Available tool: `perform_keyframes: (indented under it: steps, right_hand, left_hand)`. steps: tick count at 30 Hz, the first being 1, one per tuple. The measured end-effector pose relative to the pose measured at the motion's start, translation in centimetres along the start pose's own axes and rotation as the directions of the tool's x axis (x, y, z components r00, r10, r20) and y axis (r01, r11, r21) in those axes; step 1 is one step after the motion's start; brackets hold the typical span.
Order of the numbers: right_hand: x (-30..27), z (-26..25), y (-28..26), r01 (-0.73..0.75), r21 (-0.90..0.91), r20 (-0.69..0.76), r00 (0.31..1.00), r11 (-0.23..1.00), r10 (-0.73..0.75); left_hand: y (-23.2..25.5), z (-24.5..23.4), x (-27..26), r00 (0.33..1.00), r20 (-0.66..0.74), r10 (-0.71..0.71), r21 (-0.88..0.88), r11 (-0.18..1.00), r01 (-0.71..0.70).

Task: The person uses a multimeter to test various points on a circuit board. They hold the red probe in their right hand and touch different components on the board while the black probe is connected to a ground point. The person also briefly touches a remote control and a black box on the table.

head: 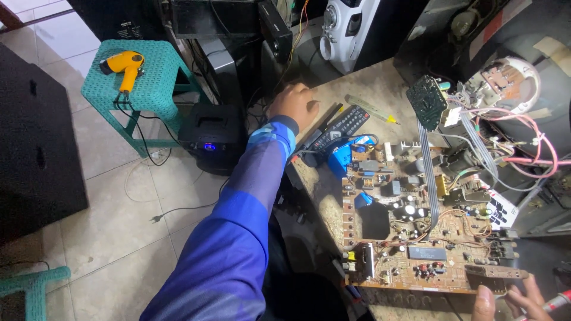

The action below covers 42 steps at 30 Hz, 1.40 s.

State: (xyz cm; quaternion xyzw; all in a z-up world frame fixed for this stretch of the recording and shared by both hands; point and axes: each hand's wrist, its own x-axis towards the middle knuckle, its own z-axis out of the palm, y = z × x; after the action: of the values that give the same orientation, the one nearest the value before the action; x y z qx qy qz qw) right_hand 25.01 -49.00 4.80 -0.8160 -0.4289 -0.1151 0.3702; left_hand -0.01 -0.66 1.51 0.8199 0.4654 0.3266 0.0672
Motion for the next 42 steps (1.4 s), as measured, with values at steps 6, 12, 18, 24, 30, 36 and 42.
perform_keyframes:
  steps: [6, 12, 18, 24, 30, 36, 42]
  right_hand:
    - [-0.1, -0.3, -0.7, -0.043, -0.022, 0.007, 0.999, 0.999, 0.044]
    - [-0.2, -0.6, -2.6, -0.009, -0.003, -0.017, 1.0, 1.0, 0.009]
    - [-0.2, -0.9, -4.8, 0.062, 0.079, -0.049, 0.997, 0.995, -0.058]
    - [-0.3, -0.8, -5.0, 0.069, 0.081, -0.062, 0.996, 0.994, -0.064]
    - [-0.3, -0.9, -5.4, 0.091, 0.086, -0.056, 0.995, 0.992, -0.086]
    - [-0.2, -1.0, -5.2, 0.122, 0.094, -0.089, 0.989, 0.988, -0.114]
    - [1.2, -2.1, -6.2, 0.141, 0.101, -0.089, 0.987, 0.985, -0.133]
  left_hand:
    - [1.0, -1.4, 0.1, 0.991, 0.119, -0.06, -0.039, 0.997, 0.065]
    - [0.8, -1.0, 0.2, 0.993, 0.109, -0.037, -0.039, 0.998, 0.042]
    - [0.7, -0.4, 0.3, 0.996, 0.075, -0.048, -0.034, 0.998, 0.051]
    - [0.5, 0.0, 0.4, 0.996, 0.076, -0.047, -0.003, 0.999, 0.047]
    - [0.8, -0.6, 0.3, 0.994, 0.09, -0.059, 0.002, 0.998, 0.059]
    - [0.0, 0.2, 0.3, 0.999, 0.05, -0.013, 0.015, 1.0, 0.012]
    - [-2.4, 2.6, 0.4, 0.95, -0.163, 0.267, 0.102, 0.962, -0.253]
